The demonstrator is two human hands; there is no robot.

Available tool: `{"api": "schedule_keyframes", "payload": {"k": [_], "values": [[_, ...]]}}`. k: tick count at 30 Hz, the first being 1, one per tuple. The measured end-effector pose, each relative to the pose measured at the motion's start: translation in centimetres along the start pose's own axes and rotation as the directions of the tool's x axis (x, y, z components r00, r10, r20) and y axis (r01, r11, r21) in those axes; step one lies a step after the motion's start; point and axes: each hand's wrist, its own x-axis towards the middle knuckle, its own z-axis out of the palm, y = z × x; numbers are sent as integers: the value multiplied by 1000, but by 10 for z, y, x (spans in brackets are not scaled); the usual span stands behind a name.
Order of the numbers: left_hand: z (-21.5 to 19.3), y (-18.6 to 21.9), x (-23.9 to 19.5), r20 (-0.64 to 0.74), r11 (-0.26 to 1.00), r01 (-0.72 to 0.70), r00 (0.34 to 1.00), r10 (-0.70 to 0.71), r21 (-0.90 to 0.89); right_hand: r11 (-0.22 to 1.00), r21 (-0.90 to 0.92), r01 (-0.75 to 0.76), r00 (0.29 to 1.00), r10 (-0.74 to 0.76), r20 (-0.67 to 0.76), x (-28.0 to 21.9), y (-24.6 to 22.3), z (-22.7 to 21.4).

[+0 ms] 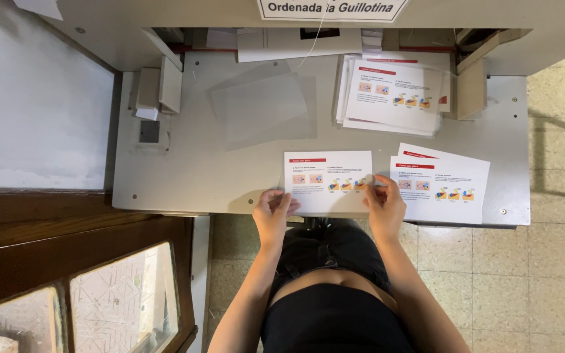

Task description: Inserting printed instruction sheets into clear plastic sleeves on a workbench.

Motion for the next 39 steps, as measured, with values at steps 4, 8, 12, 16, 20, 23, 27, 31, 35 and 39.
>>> {"api": "schedule_keyframes", "payload": {"k": [4,8,12,16,20,23,27,31,35,39], "values": [[-1,-1,1,16,1000,13,1000,-13,-4,1000,2,-6,1000,6,-1,1,0,-1],[-2,1,0,26,1000,11,1000,-11,2,1000,3,-9,1000,10,-2,2,3,0],[-3,8,-2,53,999,41,998,-40,-23,1000,-21,-12,1000,12,0,2,2,0],[-4,23,-5,102,996,91,991,-90,-1,999,-51,-16,1000,16,0,3,3,2],[-9,27,0,130,983,51,989,-75,176,998,-57,-17,1000,17,-4,5,2,2],[-12,31,-1,127,822,-109,991,45,558,998,-47,-41,999,41,-9,5,2,3],[-17,25,3,169,776,-231,972,162,587,999,-22,-35,999,35,-10,6,5,3],[-26,2,20,176,638,-364,924,340,678,999,-30,-25,1000,24,-13,7,8,3],[-23,1,6,168,574,-426,878,448,699,999,-32,-26,1000,25,-15,7,9,4],[-24,-7,8,330,420,-683,687,648,598,999,-48,-11,1000,11,-10,7,13,4]]}}
